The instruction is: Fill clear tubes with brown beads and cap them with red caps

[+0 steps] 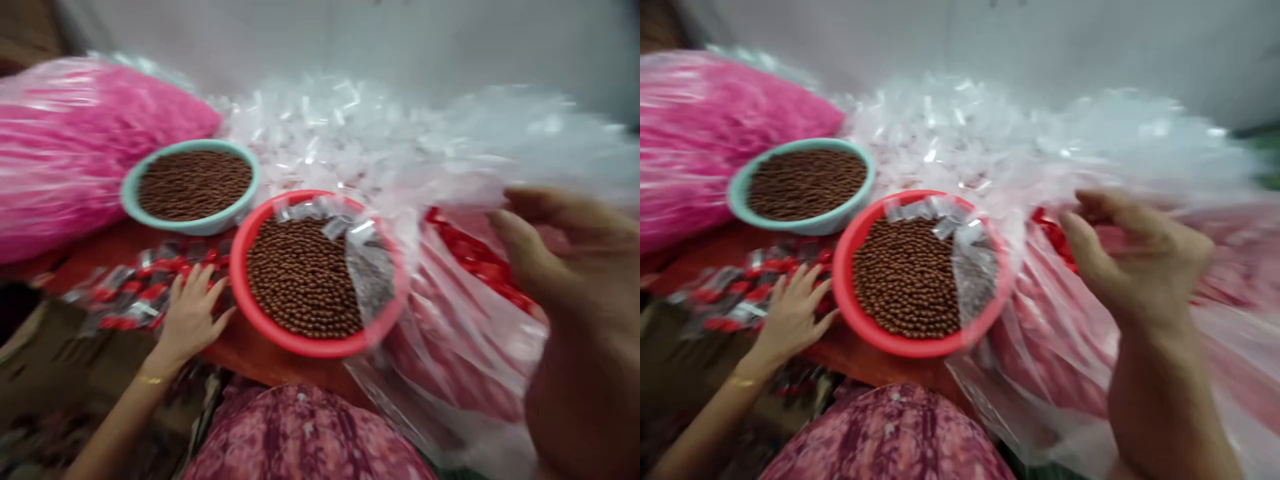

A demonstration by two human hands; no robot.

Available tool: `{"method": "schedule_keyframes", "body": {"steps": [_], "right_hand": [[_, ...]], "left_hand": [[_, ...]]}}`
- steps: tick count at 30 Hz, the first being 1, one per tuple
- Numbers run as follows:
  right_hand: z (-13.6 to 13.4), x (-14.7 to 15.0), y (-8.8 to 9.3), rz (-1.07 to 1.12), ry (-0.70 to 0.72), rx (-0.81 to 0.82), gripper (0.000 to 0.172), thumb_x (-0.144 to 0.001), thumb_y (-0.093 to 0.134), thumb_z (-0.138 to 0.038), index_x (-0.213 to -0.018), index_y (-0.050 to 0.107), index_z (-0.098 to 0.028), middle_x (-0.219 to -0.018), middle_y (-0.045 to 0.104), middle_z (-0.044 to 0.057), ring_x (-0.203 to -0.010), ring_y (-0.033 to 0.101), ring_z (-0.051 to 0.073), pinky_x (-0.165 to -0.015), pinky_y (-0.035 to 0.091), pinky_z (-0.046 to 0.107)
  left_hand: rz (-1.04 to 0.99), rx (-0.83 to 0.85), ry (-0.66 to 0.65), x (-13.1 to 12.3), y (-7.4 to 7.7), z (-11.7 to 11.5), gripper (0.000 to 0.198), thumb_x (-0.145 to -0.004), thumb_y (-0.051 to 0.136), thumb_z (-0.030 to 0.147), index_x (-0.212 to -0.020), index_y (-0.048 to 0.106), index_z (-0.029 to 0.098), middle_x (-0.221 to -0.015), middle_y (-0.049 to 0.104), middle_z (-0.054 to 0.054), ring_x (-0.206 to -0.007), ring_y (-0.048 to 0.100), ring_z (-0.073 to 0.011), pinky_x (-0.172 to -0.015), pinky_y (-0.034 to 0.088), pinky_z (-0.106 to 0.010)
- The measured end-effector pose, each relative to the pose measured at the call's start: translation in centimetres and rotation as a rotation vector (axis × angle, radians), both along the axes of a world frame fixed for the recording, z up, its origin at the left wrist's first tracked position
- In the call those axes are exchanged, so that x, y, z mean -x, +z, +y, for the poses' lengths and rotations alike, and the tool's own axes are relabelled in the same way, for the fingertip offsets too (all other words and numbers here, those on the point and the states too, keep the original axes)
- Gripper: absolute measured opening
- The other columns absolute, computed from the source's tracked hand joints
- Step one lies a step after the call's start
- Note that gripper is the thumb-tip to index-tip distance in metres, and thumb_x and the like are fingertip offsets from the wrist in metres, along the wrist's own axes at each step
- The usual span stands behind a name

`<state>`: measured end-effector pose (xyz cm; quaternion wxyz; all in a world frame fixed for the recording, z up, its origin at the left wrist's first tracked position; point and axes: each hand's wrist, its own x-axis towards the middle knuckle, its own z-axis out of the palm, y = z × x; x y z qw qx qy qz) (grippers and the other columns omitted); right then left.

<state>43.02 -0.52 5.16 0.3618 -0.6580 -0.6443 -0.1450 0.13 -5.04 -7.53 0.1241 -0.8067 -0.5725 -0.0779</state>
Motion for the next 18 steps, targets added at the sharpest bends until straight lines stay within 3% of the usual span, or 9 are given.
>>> {"method": "schedule_keyframes", "body": {"steps": [2, 4, 6, 9, 13, 18], "right_hand": [[-0.1, -2.1, 1.3, -0.031, -0.141, -0.048, 0.039, -0.081, 0.052, -0.047, -0.102, 0.07, -0.019, -0.085, 0.073, 0.009, -0.08, 0.068, 0.023, -0.08, 0.052, 0.038], [-0.5, -4.7, 1.4, 0.001, -0.255, 0.095, 0.039, -0.082, 0.048, -0.041, -0.099, 0.07, -0.015, -0.084, 0.073, 0.009, -0.077, 0.067, 0.02, -0.078, 0.05, 0.036], [-1.3, -7.2, 0.4, 0.05, -0.3, 0.35, 0.036, -0.082, 0.046, -0.037, -0.094, 0.071, -0.014, -0.08, 0.072, 0.008, -0.072, 0.065, 0.019, -0.071, 0.049, 0.032], [-2.1, -9.3, -2.9, 0.05, -0.277, 0.606, 0.025, -0.077, 0.054, -0.032, -0.084, 0.073, -0.017, -0.076, 0.073, 0.005, -0.069, 0.065, 0.019, -0.066, 0.047, 0.03], [-0.7, -9.4, -6.8, -0.052, -0.298, 0.761, 0.037, -0.085, 0.045, -0.037, -0.106, 0.068, -0.017, -0.099, 0.072, 0.01, -0.086, 0.065, 0.023, -0.073, 0.047, 0.032], [3.2, -7.5, -7.5, -0.199, -0.321, 0.72, 0.054, -0.089, 0.038, -0.049, -0.125, 0.055, -0.012, -0.12, 0.062, 0.018, -0.108, 0.057, 0.03, -0.088, 0.043, 0.039]], "left_hand": [[0.046, -0.033, -0.06, -0.3, -0.5, 0.7, 0.043, -0.085, 0.041, 0.041, -0.114, 0.059, 0.015, -0.13, 0.055, -0.02, -0.126, 0.045, -0.0405, -0.103, 0.032, -0.057], [0.086, -0.069, -0.102, -0.4, -1.0, 1.6, 0.04, -0.085, 0.035, 0.039, -0.107, 0.06, 0.016, -0.124, 0.059, -0.02, -0.121, 0.049, -0.0412, -0.099, 0.037, -0.057], [0.113, -0.099, -0.146, -0.5, -1.3, 2.2, 0.041, -0.086, 0.03, 0.037, -0.099, 0.062, 0.014, -0.117, 0.063, -0.021, -0.115, 0.053, -0.0424, -0.095, 0.04, -0.057], [0.132, -0.127, -0.185, -0.6, -1.4, 2.4, 0.043, -0.086, 0.027, 0.035, -0.091, 0.064, 0.013, -0.107, 0.067, -0.021, -0.111, 0.056, -0.044, -0.09, 0.043, -0.057], [0.141, -0.151, -0.171, -0.6, -1.8, 2.2, 0.043, -0.087, 0.028, 0.033, -0.089, 0.066, 0.011, -0.105, 0.068, -0.021, -0.111, 0.056, -0.043, -0.09, 0.043, -0.056], [0.116, -0.074, -0.132, 0.3, -2.7, 0.9, 0.043, -0.086, 0.034, 0.033, -0.107, 0.063, 0.01, -0.116, 0.065, -0.021, -0.117, 0.054, -0.0386, -0.095, 0.04, -0.054]]}}
